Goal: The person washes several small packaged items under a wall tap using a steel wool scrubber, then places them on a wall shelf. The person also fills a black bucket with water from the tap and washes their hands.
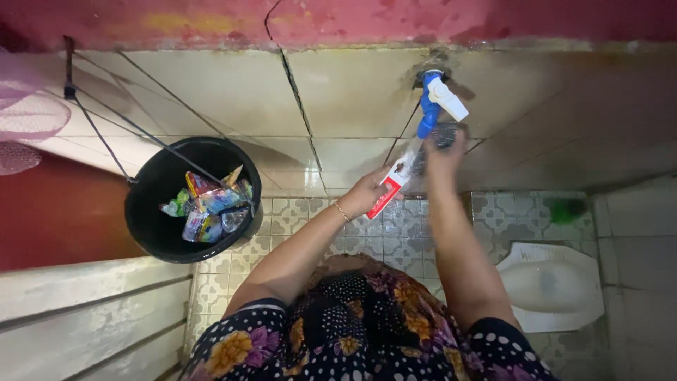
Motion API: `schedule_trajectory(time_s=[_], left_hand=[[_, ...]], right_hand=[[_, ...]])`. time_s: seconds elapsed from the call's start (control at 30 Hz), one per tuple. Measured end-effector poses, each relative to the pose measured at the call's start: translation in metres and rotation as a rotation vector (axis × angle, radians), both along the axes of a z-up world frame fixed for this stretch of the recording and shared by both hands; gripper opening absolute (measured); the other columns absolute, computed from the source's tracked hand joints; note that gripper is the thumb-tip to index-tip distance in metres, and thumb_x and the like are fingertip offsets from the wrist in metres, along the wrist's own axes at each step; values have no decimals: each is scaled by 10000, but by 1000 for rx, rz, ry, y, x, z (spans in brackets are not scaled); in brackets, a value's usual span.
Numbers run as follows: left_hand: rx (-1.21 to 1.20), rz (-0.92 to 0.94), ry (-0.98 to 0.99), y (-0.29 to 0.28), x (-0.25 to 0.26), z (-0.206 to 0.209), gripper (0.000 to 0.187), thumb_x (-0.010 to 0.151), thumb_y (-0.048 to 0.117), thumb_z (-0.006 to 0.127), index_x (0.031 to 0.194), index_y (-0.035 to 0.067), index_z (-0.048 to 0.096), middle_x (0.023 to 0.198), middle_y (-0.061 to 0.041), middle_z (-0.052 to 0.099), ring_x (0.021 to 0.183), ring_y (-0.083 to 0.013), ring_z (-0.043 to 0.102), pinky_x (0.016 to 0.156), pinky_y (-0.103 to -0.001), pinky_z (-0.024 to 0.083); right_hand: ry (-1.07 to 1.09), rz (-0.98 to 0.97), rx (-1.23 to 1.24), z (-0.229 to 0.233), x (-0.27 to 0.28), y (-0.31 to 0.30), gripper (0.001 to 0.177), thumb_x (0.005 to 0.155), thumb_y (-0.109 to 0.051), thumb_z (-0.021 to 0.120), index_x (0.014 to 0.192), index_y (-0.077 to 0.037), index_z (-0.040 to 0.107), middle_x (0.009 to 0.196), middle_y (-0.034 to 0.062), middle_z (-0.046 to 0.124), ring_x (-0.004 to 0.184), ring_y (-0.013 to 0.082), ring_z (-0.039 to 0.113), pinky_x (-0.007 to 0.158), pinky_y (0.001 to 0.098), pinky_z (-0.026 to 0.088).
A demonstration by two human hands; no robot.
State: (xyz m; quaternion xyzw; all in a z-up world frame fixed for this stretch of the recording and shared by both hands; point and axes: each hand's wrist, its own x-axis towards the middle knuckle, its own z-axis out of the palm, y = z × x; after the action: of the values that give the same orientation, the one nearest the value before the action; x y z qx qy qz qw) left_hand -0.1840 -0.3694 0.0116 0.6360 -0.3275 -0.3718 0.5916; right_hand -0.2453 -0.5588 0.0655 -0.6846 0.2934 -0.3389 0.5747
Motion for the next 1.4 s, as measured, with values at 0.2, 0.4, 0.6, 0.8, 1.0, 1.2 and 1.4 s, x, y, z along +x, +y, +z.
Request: schedule_trajectory(time_s=[0.2, 0.4, 0.6, 0.8, 1.0, 1.2, 1.4], left_hand=[[-140, 125, 445, -11, 11, 8, 557, 1018, 89, 516, 1563, 17, 428, 1395, -44, 624, 1144, -143, 660, 982, -254, 516], [-57, -32, 645, -3, 8, 44, 590, 1011, 183, 627, 1524, -39, 441, 801, 28, 517, 528, -33, 418, 419, -193, 336], [-129, -70, 677, -2, 12, 41, 726, 859, 60, 624, 1546, 84, 393, 798, -18, 533, 607, -75, 530, 517, -207, 446], [27, -22, 535, -3, -7, 52, 606, 866, -5, 577, 1455, -28, 437, 1097, -149, 687, 945, -223, 737, 863, -352, 629], [-42, -22, 537, -3, 0, 40, 520, 862, 10, 506, 1381, 1, 483, 1072, -129, 669, 906, -211, 702, 821, -371, 621], [-1, -126, 422, 6, -11, 8, 255, 920, 21, 545, 1154, -75, 567, 886, -154, 684, 787, -228, 692, 732, -355, 588], [10, -53, 362, -2, -4, 8, 232, 901, 52, 528, 1116, -20, 579, 854, -103, 674, 759, -185, 690, 708, -321, 586]], right_hand=[[-284, 283, 835, 53, -18, 18, 659, 764, -170, 846, 1337, -20, 558, 1195, 117, 698, 1100, 256, 687, 1003, 407, 542], [-49, 173, -57, -2, 2, 2, 668, 839, -113, 879, 1401, -56, 521, 1258, 81, 628, 1183, 234, 600, 1045, 389, 501], [-130, 38, 101, 42, -6, 38, 658, 866, -140, 838, 1408, -66, 473, 1287, 31, 578, 1209, 188, 564, 1021, 347, 476], [-95, 145, -124, 16, 3, 41, 568, 878, -198, 851, 1305, -22, 522, 1133, 126, 662, 1036, 250, 666, 921, 402, 557], [-57, 82, -424, 25, -5, 57, 587, 882, -207, 821, 1315, 34, 506, 1133, 197, 642, 1049, 299, 644, 904, 443, 528], [-79, 11, -187, -4, -3, 1, 309, 930, -151, 771, 1136, -13, 586, 1022, 111, 686, 912, 218, 657, 838, 394, 556], [21, -38, -319, 49, -27, 33, 463, 911, -260, 836, 1211, -14, 583, 1076, 126, 673, 965, 213, 634, 877, 381, 512]])
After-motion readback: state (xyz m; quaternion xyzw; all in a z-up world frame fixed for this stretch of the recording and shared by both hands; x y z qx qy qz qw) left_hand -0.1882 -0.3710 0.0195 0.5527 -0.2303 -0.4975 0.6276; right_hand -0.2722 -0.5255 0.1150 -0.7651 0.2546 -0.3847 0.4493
